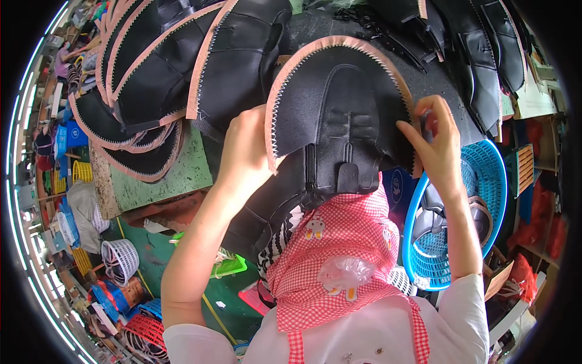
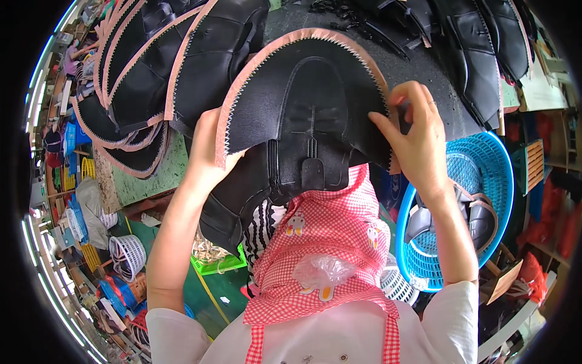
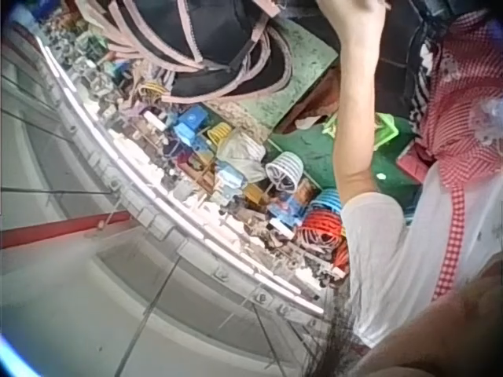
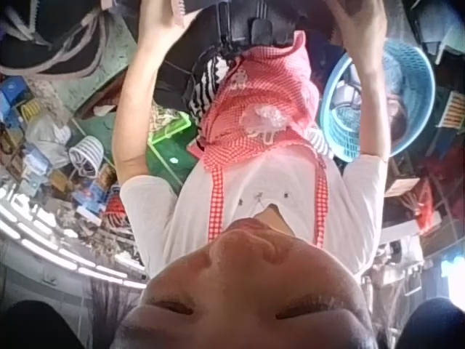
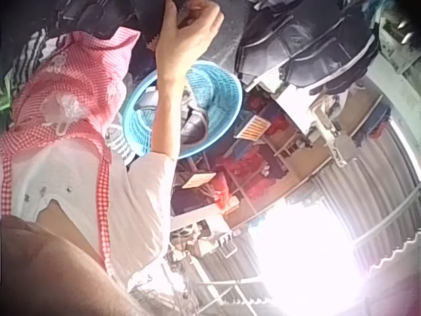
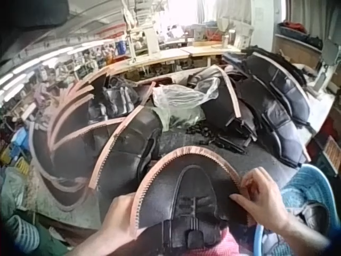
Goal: Manually aligning and assembling leather shoe upper components at a factory workbench.
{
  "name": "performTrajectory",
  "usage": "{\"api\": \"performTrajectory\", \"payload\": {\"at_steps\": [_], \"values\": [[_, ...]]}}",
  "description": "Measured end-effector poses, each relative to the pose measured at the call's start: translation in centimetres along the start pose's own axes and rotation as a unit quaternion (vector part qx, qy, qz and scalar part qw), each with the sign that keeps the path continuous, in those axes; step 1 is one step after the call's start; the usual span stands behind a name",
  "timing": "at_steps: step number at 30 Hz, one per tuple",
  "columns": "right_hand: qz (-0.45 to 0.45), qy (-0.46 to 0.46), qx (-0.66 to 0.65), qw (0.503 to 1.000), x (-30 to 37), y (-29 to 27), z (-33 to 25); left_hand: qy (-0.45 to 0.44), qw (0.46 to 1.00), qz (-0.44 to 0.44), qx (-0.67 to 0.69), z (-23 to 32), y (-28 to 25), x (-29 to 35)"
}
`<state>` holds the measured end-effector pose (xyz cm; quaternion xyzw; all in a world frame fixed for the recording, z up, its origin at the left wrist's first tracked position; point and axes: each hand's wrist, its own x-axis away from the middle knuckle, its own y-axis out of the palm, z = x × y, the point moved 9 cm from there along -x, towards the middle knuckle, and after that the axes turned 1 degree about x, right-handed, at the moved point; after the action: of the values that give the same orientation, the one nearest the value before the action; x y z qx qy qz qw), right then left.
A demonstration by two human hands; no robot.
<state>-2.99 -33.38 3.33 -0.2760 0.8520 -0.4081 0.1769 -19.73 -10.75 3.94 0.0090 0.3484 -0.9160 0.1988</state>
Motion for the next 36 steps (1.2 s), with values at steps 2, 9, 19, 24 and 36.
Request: {"api": "performTrajectory", "payload": {"at_steps": [2, 9, 19, 24, 36], "values": [[0.029, -0.021, -0.03, 0.999, 0.9, 0.3, -0.2, -0.02, 0.999, -0.032, 0.029, 0.2, -0.4, -0.3], [0.007, 0.037, -0.086, 0.996, 1.9, -0.2, 1.9, -0.031, 0.991, -0.069, 0.108, 1.5, -0.3, 0.7], [0.266, 0.126, -0.401, 0.868, 19.9, -7.8, 24.5, -0.02, 0.997, -0.024, -0.075, -2.0, -2.1, -0.7], [0.404, 0.299, -0.214, 0.837, 41.6, -13.0, 44.5, -0.025, 0.998, -0.031, -0.051, -1.4, -1.8, -1.8], [0.085, 0.009, -0.133, 0.987, 8.7, -3.8, 9.2, -0.04, 0.941, 0.142, -0.306, -2.2, -9.2, -5.2]]}}
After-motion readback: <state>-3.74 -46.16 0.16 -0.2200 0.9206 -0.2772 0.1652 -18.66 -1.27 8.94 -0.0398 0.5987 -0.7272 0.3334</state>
